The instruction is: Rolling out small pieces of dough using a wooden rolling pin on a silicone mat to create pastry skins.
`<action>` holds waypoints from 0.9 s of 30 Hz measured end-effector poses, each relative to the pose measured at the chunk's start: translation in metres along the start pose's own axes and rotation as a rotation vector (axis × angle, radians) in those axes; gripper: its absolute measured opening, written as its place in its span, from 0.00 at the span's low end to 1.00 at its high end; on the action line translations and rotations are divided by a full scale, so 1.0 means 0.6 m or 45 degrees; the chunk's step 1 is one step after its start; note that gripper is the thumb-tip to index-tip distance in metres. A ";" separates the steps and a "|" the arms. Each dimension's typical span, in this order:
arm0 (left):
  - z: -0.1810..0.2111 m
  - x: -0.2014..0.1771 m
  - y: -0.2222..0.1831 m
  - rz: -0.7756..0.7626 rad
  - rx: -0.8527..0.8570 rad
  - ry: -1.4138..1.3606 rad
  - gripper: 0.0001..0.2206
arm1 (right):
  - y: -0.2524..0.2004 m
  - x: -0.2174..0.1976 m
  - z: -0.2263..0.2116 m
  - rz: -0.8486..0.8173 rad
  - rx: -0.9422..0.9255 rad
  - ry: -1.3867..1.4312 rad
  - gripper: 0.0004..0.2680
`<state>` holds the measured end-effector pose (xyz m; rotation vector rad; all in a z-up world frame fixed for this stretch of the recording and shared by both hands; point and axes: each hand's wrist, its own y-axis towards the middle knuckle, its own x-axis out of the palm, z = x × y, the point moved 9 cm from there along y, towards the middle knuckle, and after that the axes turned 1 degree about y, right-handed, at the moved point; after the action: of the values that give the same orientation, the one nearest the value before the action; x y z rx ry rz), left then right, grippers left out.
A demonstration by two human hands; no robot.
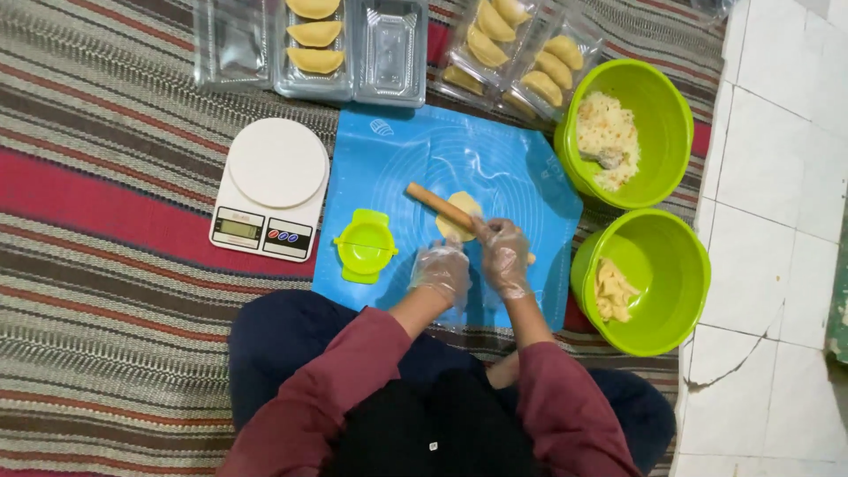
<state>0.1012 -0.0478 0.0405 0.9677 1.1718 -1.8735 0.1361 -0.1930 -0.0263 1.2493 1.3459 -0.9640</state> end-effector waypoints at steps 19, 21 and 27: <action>-0.016 -0.104 -0.021 1.128 -0.202 0.247 0.09 | 0.104 0.026 -0.021 -0.114 0.608 -0.440 0.28; -0.018 -0.114 -0.044 1.320 -0.241 0.299 0.12 | 0.118 0.025 -0.018 -0.128 0.568 -0.391 0.27; -0.020 -0.002 0.016 1.017 -0.022 -0.208 0.06 | 0.139 0.038 0.011 -0.027 0.650 -0.473 0.27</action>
<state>0.1126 -0.0398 0.0338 1.0452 0.5654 -1.2585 0.2206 -0.1840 -0.0428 1.3382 0.8474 -1.5336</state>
